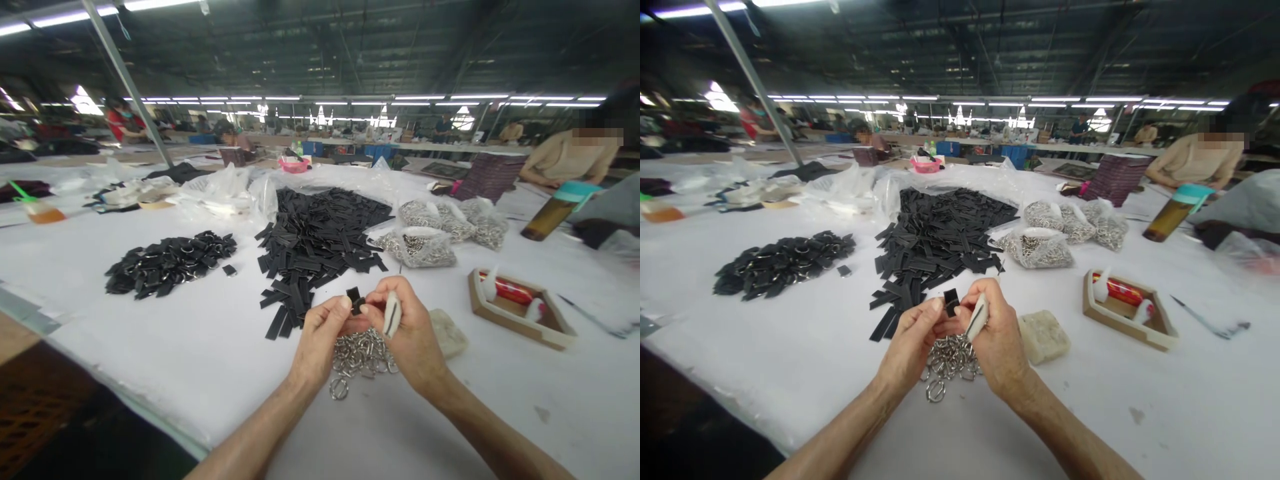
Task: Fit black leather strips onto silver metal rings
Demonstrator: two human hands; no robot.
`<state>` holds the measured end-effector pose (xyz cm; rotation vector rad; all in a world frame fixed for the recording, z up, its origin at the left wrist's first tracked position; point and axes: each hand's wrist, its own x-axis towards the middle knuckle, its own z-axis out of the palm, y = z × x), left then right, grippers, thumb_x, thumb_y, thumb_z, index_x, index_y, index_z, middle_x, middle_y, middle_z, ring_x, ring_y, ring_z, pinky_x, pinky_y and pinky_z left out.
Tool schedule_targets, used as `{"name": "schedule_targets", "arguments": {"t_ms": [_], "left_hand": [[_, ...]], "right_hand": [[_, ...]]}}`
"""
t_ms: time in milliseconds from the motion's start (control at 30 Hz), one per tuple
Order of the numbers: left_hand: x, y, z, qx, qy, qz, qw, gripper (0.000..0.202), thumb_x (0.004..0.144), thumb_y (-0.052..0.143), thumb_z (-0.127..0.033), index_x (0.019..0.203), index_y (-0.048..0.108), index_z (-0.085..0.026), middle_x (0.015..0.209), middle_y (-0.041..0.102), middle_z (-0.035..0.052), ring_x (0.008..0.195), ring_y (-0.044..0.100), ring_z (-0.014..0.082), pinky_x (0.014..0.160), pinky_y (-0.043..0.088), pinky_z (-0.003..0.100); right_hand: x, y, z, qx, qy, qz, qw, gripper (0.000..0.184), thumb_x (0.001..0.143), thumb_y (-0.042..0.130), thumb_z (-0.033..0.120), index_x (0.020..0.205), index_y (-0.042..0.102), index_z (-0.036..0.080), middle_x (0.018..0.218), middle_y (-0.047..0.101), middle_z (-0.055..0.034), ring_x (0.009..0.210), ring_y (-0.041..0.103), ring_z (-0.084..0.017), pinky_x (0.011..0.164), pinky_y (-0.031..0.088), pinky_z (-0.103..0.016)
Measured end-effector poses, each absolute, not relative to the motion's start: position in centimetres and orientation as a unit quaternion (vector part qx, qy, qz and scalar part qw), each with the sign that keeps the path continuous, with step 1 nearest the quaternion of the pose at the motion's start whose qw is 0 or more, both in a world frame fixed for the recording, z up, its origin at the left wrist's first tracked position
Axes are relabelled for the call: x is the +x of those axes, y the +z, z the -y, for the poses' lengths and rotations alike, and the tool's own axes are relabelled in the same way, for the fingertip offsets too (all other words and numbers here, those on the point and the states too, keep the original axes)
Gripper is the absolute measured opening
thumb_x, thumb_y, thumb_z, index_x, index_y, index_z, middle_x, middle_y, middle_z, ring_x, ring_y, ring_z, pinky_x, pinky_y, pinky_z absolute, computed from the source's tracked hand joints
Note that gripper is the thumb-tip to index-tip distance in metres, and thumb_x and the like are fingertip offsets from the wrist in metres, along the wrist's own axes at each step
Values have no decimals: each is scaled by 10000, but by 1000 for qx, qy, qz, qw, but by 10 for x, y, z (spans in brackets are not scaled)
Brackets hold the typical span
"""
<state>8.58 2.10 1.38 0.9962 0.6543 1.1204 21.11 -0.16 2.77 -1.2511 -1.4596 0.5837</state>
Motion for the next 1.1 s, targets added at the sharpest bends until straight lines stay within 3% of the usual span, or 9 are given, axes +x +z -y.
{"name": "schedule_targets", "arguments": {"t_ms": [133,267,400,700,1100], "left_hand": [[85,20,-18,487,485,-308,658,160,723,654,-222,851,653,-125,725,677,26,722,629,158,732,482,257],[86,20,-19,495,485,-343,634,82,723,652,-219,732,650,-138,694,682,4,695,641,149,689,485,231],[85,20,-19,492,492,-356,624,134,725,656,-235,639,610,-142,624,661,-25,660,650,136,649,482,202],[86,23,-17,521,472,-380,602,144,764,613,-251,755,673,-120,707,696,28,672,646,140,670,498,214],[86,23,-20,514,465,-387,608,142,755,610,-238,746,662,-107,677,698,58,642,652,160,660,503,240]], "right_hand": [[210,32,1,-520,279,594,546,175,726,539,162,839,420,223,715,554,40,605,518,-104,573,416,-227],[210,32,-1,-524,304,575,550,172,720,530,156,832,418,223,722,542,43,626,521,-109,586,434,-234],[211,30,-4,-521,322,563,555,179,708,539,157,828,424,223,761,534,35,666,522,-117,600,438,-244],[214,32,-5,-517,344,554,554,222,683,559,129,837,431,223,847,584,20,641,512,-108,575,416,-237],[216,34,-4,-498,342,574,552,175,724,558,130,817,447,228,839,579,35,713,566,-116,647,462,-255]]}}
